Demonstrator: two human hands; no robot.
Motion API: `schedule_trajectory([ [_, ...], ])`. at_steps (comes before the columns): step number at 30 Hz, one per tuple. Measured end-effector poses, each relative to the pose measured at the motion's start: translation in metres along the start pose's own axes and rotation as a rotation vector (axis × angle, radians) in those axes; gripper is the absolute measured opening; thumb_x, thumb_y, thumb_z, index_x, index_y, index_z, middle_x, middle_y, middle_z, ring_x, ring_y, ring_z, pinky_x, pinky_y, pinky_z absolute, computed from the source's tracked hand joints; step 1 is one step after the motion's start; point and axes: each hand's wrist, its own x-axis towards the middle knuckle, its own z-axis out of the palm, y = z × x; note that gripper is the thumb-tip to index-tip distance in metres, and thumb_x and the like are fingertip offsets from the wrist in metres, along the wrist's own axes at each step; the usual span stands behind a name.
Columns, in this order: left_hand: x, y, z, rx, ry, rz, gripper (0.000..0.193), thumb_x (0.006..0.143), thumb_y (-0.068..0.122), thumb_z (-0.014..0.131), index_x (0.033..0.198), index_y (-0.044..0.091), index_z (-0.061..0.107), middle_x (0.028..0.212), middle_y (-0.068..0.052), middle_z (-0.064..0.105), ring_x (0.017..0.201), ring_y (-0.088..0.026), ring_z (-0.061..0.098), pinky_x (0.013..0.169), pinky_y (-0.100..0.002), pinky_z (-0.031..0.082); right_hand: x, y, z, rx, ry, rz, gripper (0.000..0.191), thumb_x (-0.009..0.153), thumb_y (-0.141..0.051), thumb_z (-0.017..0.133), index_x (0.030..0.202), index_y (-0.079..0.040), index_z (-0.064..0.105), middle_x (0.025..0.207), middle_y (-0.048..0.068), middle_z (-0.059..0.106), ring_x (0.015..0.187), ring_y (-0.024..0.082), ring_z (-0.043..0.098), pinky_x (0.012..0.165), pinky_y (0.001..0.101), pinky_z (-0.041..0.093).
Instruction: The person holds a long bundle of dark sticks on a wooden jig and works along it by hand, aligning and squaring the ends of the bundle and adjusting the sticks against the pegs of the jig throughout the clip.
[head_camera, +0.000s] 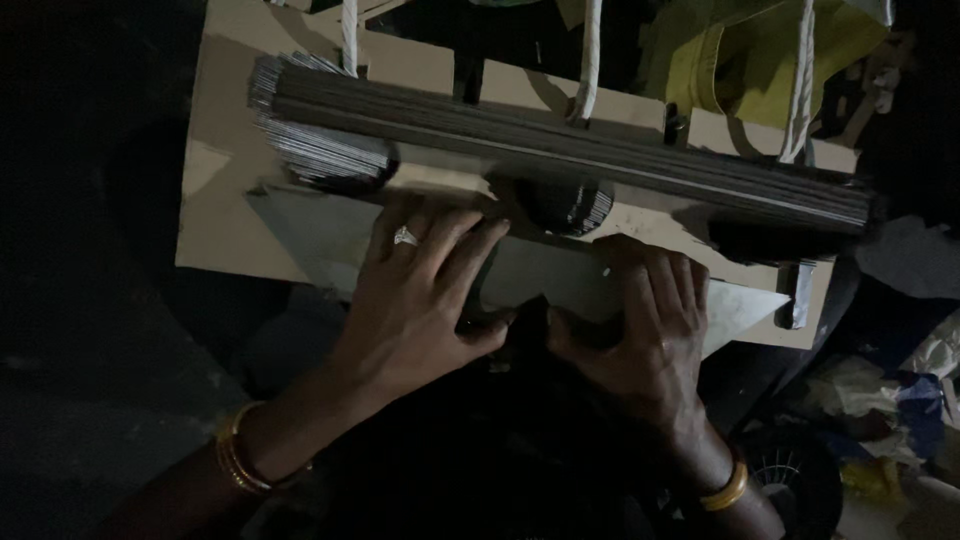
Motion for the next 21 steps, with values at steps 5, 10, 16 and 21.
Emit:
schedule_trajectory([
  [5,-0.006,-0.008,0.013,0.016,0.015,0.025,0.081,0.075,0.054,0.082,0.137,0.007,0.059,0.132,-0.016,0.053,0.123,-0.036,0.054,0.104,-0.061,0.043,-0.013,0.011,0.007,-0.054,-0.001,0.032,0.073,0.075,-0.043,0.089,0.121,0.006,0.059,0.112,0.023,0.062,0.109,0.041,0.06,0.097,0.0562,0.048],
  [10,-0.015,-0.013,0.024,0.281,0.227,0.313,0.048,0.105,0.044,0.071,0.142,0.016,0.06,0.118,-0.005,0.064,0.098,-0.019,0.059,0.077,-0.042,0.043,-0.036,0.027,-0.001,-0.194,0.077,0.05,0.064,0.079,-0.037,0.087,0.119,0.005,0.062,0.109,0.021,0.064,0.105,0.038,0.062,0.094,0.0523,0.05],
  [16,-0.017,-0.022,0.019,0.306,0.191,0.364,0.027,0.118,0.031,0.064,0.14,0.015,0.061,0.108,-0.001,0.064,0.095,-0.015,0.059,0.08,-0.035,0.046,-0.031,0.039,0.0,-0.219,0.045,0.034,0.052,0.083,-0.03,0.085,0.117,0.004,0.065,0.106,0.019,0.067,0.1,0.034,0.065,0.09,0.0476,0.051],
  [21,-0.025,-0.069,-0.035,0.513,0.118,0.26,0.034,0.102,0.025,0.061,0.135,0.014,0.061,0.122,-0.006,0.071,0.106,-0.022,0.065,0.09,-0.044,0.052,-0.018,0.041,0.0,-0.229,-0.008,-0.002,0.043,0.087,-0.025,0.084,0.115,0.003,0.068,0.103,0.018,0.069,0.097,0.031,0.067,0.087,0.0436,0.053],
])
